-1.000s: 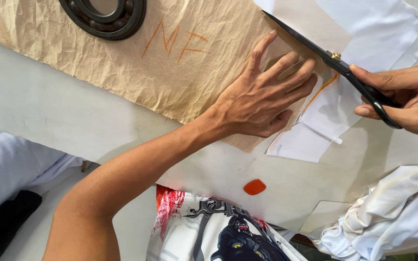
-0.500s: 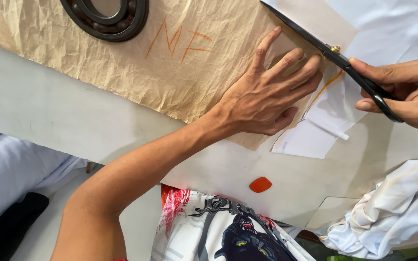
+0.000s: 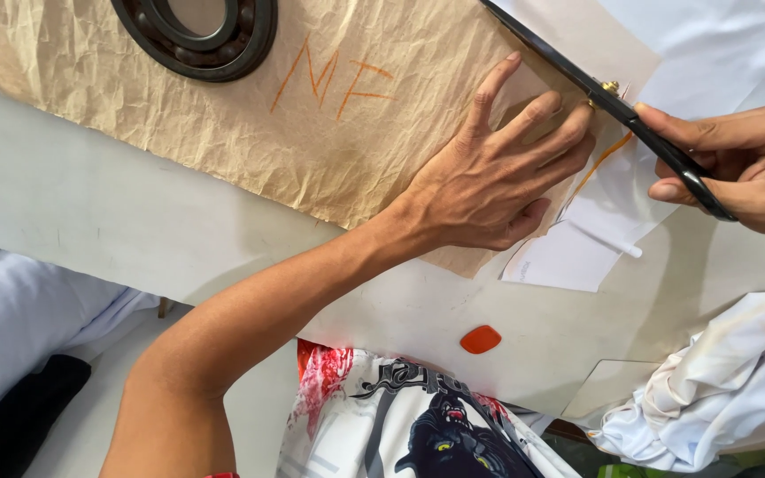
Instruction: The person uses a pair of large shears to cut a piece of white fabric placed on a table. A brown paper pattern is positioned on the fabric, held down by a black circular weight, and the person cuts along the pattern's edge. The person then lifts the fabric and continues cutting a straight line along the edge of the table.
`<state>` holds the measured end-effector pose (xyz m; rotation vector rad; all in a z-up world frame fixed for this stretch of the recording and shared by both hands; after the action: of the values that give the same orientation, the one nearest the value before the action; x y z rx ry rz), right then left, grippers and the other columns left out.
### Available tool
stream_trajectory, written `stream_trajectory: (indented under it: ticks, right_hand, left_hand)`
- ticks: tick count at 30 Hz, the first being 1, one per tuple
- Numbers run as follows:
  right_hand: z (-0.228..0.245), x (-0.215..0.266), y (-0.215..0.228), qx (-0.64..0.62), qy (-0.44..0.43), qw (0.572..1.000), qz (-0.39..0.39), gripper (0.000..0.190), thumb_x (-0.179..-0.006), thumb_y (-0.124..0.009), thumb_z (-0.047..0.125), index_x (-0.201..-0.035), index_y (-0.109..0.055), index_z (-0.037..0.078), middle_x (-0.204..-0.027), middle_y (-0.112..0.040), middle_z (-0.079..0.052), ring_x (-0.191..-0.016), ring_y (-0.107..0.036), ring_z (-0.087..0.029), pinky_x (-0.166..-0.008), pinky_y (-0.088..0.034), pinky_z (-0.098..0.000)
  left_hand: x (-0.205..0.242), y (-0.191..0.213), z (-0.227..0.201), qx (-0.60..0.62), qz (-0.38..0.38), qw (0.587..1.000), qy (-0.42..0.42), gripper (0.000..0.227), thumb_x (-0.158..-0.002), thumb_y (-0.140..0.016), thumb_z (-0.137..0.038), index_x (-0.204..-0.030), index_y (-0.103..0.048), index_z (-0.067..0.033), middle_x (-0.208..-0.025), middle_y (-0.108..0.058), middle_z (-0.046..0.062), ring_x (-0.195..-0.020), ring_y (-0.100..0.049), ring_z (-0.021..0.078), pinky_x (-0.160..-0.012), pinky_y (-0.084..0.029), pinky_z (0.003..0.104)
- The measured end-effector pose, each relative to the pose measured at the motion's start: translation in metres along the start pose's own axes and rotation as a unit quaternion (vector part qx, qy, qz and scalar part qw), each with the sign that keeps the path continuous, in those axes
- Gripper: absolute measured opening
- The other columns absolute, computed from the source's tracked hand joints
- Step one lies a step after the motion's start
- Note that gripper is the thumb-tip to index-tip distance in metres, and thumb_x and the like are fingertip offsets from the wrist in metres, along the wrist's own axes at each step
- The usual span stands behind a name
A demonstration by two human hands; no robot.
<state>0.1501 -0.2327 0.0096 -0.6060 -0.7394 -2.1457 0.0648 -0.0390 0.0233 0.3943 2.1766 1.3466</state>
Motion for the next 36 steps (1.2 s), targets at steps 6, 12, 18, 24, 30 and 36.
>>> stream_trajectory:
  ticks: [6,12,18,24,30,36]
  right_hand:
    - [-0.003,-0.001,-0.001,-0.042,-0.003,0.999,0.002,0.077,-0.072,-0.072,-0.014,-0.148,-0.054,-0.01,-0.135,-0.063,-0.017,-0.097,-0.051,-0.01,-0.083,-0.048,-0.0215]
    - [0.024,0.004,-0.005,-0.043,-0.039,0.998,0.027,0.076,-0.077,-0.066,-0.013,-0.151,-0.053,-0.002,-0.068,-0.03,-0.009,-0.055,-0.023,-0.021,-0.043,-0.019,-0.0333]
    - [0.041,0.004,-0.006,-0.029,-0.022,0.999,0.011,0.072,-0.076,-0.068,-0.012,-0.147,-0.055,-0.005,-0.065,-0.029,-0.008,-0.053,-0.023,-0.02,-0.041,-0.018,-0.0314]
    - [0.043,0.006,-0.004,-0.026,0.011,0.999,0.015,0.071,-0.078,-0.069,-0.007,-0.148,-0.055,-0.006,-0.061,-0.037,-0.007,-0.045,-0.026,-0.018,-0.036,-0.025,-0.0257]
    - [0.035,0.011,-0.006,-0.08,0.012,0.997,-0.017,0.069,-0.077,-0.068,-0.011,-0.145,-0.056,-0.007,-0.057,-0.043,-0.015,-0.042,-0.03,-0.019,-0.038,-0.03,-0.0262]
    - [0.025,0.01,-0.015,-0.123,0.004,0.992,-0.005,0.07,-0.074,-0.067,-0.008,-0.142,-0.054,-0.012,-0.07,-0.03,-0.005,-0.058,-0.022,-0.02,-0.049,-0.017,-0.0311]
  left_hand:
    - [0.001,-0.004,0.0,0.018,0.015,1.0,0.007,0.066,-0.088,-0.07,-0.04,-0.143,-0.057,-0.0048,-0.149,-0.048,0.012,-0.131,-0.051,0.0337,-0.117,-0.024,0.07]
    - [-0.002,0.001,0.001,0.052,-0.006,0.998,0.039,0.068,-0.079,-0.074,-0.038,-0.135,-0.057,-0.0045,-0.138,-0.05,0.018,-0.126,-0.054,0.0368,-0.119,-0.023,0.069]
    - [-0.009,0.004,-0.002,-0.024,0.023,0.998,0.062,0.072,-0.074,-0.083,-0.038,-0.133,-0.053,-0.011,-0.134,-0.05,0.011,-0.122,-0.053,0.0323,-0.12,-0.027,0.065]
    - [-0.01,0.007,-0.01,-0.009,-0.017,0.997,0.073,0.032,-0.093,-0.063,-0.003,-0.125,-0.063,-0.0044,-0.13,-0.053,0.019,-0.123,-0.055,0.0372,-0.126,-0.018,0.064]
    - [0.016,0.065,0.078,-0.017,-0.111,0.982,0.151,0.023,-0.101,-0.076,-0.025,-0.115,-0.072,-0.0071,-0.123,-0.066,0.012,-0.115,-0.059,0.0288,-0.094,-0.05,0.052]
    - [0.044,0.06,0.131,-0.026,-0.093,0.979,0.18,0.045,-0.098,-0.089,-0.035,-0.132,-0.068,-0.0129,-0.128,-0.067,0.013,-0.114,-0.063,0.0335,-0.096,-0.046,0.049]
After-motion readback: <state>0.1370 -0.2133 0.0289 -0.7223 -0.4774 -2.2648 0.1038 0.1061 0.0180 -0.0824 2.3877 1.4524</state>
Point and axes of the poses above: each hand's wrist, its own x-axis away from the middle knuckle, its own y-axis out of the back of the hand, z = x × y, the point moved 8 cm from there along -x, towards the middle knuckle
